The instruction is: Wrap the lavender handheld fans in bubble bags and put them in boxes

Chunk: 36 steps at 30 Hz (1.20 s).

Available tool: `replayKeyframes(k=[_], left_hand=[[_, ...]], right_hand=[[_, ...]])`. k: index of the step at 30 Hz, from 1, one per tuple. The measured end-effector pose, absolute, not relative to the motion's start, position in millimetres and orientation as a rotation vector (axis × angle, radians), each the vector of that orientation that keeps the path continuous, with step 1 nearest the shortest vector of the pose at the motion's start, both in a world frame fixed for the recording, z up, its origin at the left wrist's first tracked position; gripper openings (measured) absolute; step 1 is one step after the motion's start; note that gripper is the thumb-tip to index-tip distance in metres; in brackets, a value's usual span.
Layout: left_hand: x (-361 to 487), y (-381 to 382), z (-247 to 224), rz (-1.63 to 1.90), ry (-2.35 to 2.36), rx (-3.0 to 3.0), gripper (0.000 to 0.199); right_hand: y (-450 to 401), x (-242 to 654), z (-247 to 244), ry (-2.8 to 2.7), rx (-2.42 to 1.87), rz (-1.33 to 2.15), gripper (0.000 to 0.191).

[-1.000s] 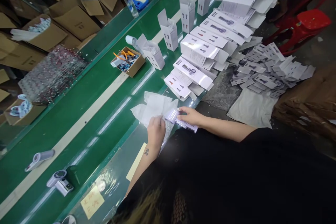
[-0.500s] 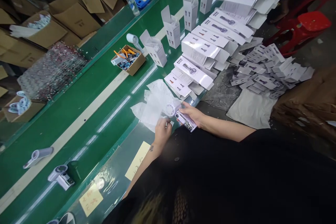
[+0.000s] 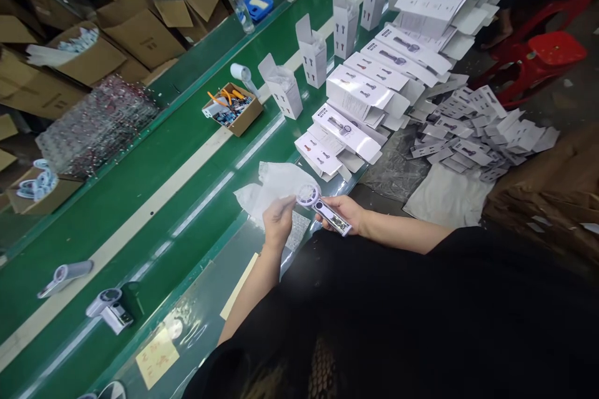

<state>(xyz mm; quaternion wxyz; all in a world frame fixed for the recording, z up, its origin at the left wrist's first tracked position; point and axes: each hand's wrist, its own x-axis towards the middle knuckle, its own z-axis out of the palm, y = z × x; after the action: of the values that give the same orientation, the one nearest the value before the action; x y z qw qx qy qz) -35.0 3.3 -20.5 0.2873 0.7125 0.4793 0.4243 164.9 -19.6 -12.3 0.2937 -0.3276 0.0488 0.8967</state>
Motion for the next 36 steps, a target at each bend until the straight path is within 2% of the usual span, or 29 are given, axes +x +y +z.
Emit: replayKeyframes(k=[4, 9, 10, 13, 14, 17, 18, 21, 25, 27, 30, 31, 32, 34, 36], left_hand=[[-24.5, -18.1, -21.0, 0.985, 1.254, 2.061, 0.016], [-17.9, -38.0, -7.6, 0.756, 1.178, 1.919, 0.015], [-17.9, -36.5, -3.1, 0.769, 1.253, 1.861, 0.019], [-16.3, -26.0, 3.6, 0.817, 1.499, 1.837, 0.050], [-14.9, -22.4, 2.0, 0.811, 1.536, 1.884, 0.050], [-9.3, -16.9, -12.4, 0.796, 1.542, 2.042, 0.025], [-7.3, -17.4, -18.1, 0.809, 1.547, 2.078, 0.022], [-0.3, -24.3, -27.1, 0.824, 1.518, 2.203, 0.022], [5.1, -32.7, -16.3, 0.685, 1.125, 2.385, 0.020], [1.6, -31.8, -9.9, 0.700, 1.220, 2.256, 0.017], [-7.9, -28.1, -9.8, 0.690, 1.480, 1.975, 0.045], [-10.2, -27.3, -12.6, 0.647, 1.482, 1.931, 0.048], [-11.4, -26.8, -16.4, 0.600, 1.444, 1.914, 0.041], [-11.2, -26.5, -25.2, 0.551, 1.357, 1.883, 0.013], [-8.9, -26.4, -32.2, 0.567, 1.337, 1.789, 0.008]], right_hand=[[-18.6, 167.3, -11.8, 0.229, -0.804, 2.333, 0.019], [-14.8, 171.5, -8.0, -0.024, -0.940, 2.338, 0.022], [-14.6, 171.5, -6.9, -0.088, -0.985, 2.294, 0.023], [-16.8, 168.2, -3.8, -0.281, -1.083, 2.129, 0.032], [-18.4, 166.1, -3.3, -0.328, -1.109, 2.077, 0.035], [-23.5, 158.5, -4.8, -0.387, -1.236, 1.948, 0.040], [-24.6, 156.1, -6.2, -0.381, -1.288, 1.928, 0.040], [-24.9, 150.9, -10.9, -0.282, -1.359, 1.991, 0.040], [-20.6, 151.9, -15.9, -0.104, -1.329, 2.184, 0.023], [-19.3, 156.1, -18.5, -0.091, -1.332, 2.231, 0.019], [-19.6, 163.1, -24.9, -0.104, -1.407, 2.183, 0.021], [-20.0, 164.6, -27.8, -0.097, -1.445, 2.152, 0.021], [-20.4, 165.6, -30.8, -0.083, -1.481, 2.124, 0.021], [-20.9, 166.2, -36.7, -0.049, -1.537, 2.095, 0.020], [-20.7, 165.5, -40.3, -0.037, -1.563, 2.092, 0.020]])
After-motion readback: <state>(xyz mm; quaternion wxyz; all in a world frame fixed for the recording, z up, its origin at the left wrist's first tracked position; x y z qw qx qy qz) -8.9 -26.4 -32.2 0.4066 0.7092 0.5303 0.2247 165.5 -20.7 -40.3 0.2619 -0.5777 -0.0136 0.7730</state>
